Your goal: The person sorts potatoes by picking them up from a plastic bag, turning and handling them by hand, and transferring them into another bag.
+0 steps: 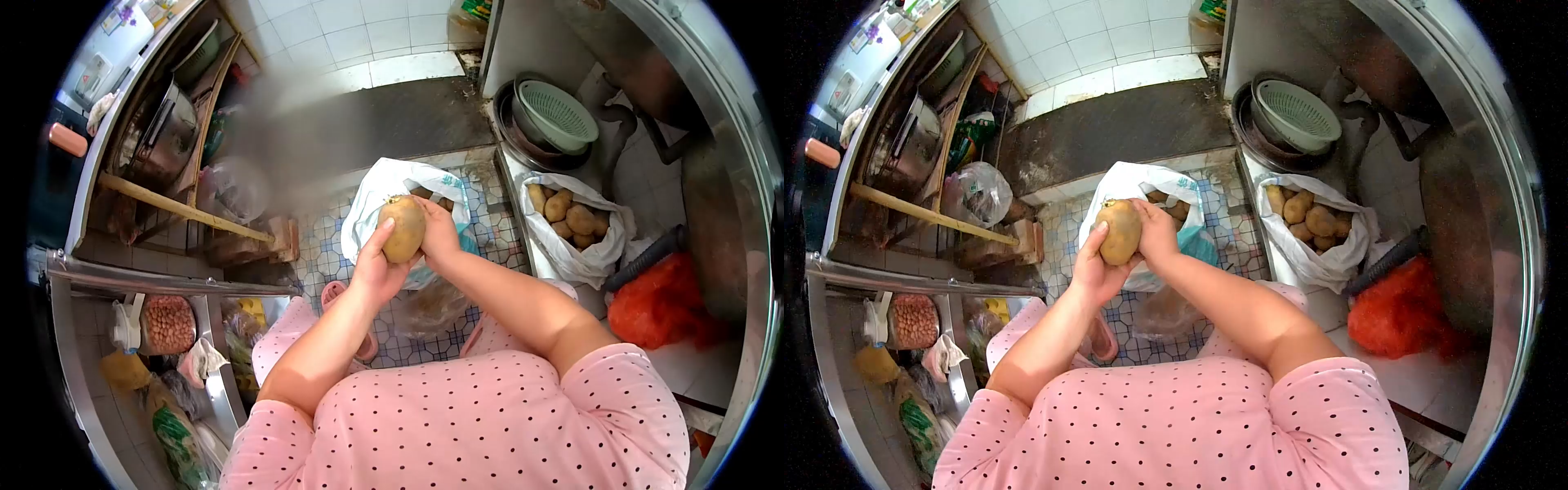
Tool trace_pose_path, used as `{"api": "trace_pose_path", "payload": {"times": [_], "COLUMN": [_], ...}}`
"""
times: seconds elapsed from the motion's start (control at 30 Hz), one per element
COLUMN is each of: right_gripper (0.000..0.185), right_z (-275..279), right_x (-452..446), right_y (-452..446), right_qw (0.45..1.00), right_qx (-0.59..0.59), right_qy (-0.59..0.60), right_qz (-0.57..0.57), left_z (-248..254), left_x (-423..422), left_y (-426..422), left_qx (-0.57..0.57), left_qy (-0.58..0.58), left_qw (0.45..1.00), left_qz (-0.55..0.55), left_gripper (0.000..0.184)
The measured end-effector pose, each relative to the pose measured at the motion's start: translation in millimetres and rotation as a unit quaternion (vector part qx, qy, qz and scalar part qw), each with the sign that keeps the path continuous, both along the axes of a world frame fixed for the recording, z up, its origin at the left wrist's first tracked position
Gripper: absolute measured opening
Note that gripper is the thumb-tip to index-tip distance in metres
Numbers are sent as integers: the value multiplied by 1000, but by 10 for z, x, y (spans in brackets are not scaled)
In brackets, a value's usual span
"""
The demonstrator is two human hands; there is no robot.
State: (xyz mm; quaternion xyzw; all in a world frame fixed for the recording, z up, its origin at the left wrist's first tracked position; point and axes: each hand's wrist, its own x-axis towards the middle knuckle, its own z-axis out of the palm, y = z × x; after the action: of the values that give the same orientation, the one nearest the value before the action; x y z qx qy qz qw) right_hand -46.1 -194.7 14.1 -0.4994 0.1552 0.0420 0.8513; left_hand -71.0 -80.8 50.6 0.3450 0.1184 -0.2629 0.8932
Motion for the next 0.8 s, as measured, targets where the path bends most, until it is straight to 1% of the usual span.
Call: {"api": "trace_pose_path", "payload": {"times": [0.07, 0.17, 0.2, 0.27, 0.3, 0.4, 0.47, 0.5, 0.57, 0.6, 0.7, 0.73, 0.8], "right_gripper": [28, 27, 27, 27, 28, 30, 32, 32, 33, 32, 29, 25, 22], "right_z": [-9, -249, -220, -162, -159, -67, 117, 174, 234, 201, 117, 149, 96], "right_x": [10, 50, 50, 51, 66, 177, 211, 204, 173, 168, 107, 67, 48], "right_y": [-7, -18, -25, -41, -62, -159, -212, -243, -298, -298, -191, -151, -129], "right_qw": [999, 999, 997, 992, 993, 994, 991, 991, 989, 983, 967, 976, 977], "right_qx": [34, 37, 64, 116, 103, 48, -8, 2, 22, 36, -3, 56, 77], "right_qy": [10, 21, 31, 52, 58, 62, 53, 34, -2, -61, -129, -109, -101], "right_qz": [8, 12, 2, -19, 3, 76, 125, 132, 144, 168, 218, 181, 172], "left_z": [-123, -271, -279, -286, -274, -176, -149, -141, -198, -248, -407, -415, -377], "left_x": [30, 23, 21, 8, 2, 61, 95, 110, 135, 145, 190, 196, 216], "left_y": [33, 78, 83, 65, 62, 92, 125, 140, 169, 177, 206, 217, 231], "left_qx": [-2, 10, 17, 35, 44, 47, 88, 108, 202, 247, 341, 383, 464], "left_qy": [-4, -10, -12, -59, -83, -106, -115, -119, -146, -158, -233, -260, -314], "left_qw": [1000, 1000, 999, 997, 995, 993, 989, 987, 968, 956, 910, 886, 827], "left_qz": [-17, -27, -28, -29, -30, -29, -25, -22, -17, -15, -20, -27, -41], "left_gripper": [55, 54, 54, 52, 51, 50, 51, 52, 57, 60, 69, 70, 73]}}
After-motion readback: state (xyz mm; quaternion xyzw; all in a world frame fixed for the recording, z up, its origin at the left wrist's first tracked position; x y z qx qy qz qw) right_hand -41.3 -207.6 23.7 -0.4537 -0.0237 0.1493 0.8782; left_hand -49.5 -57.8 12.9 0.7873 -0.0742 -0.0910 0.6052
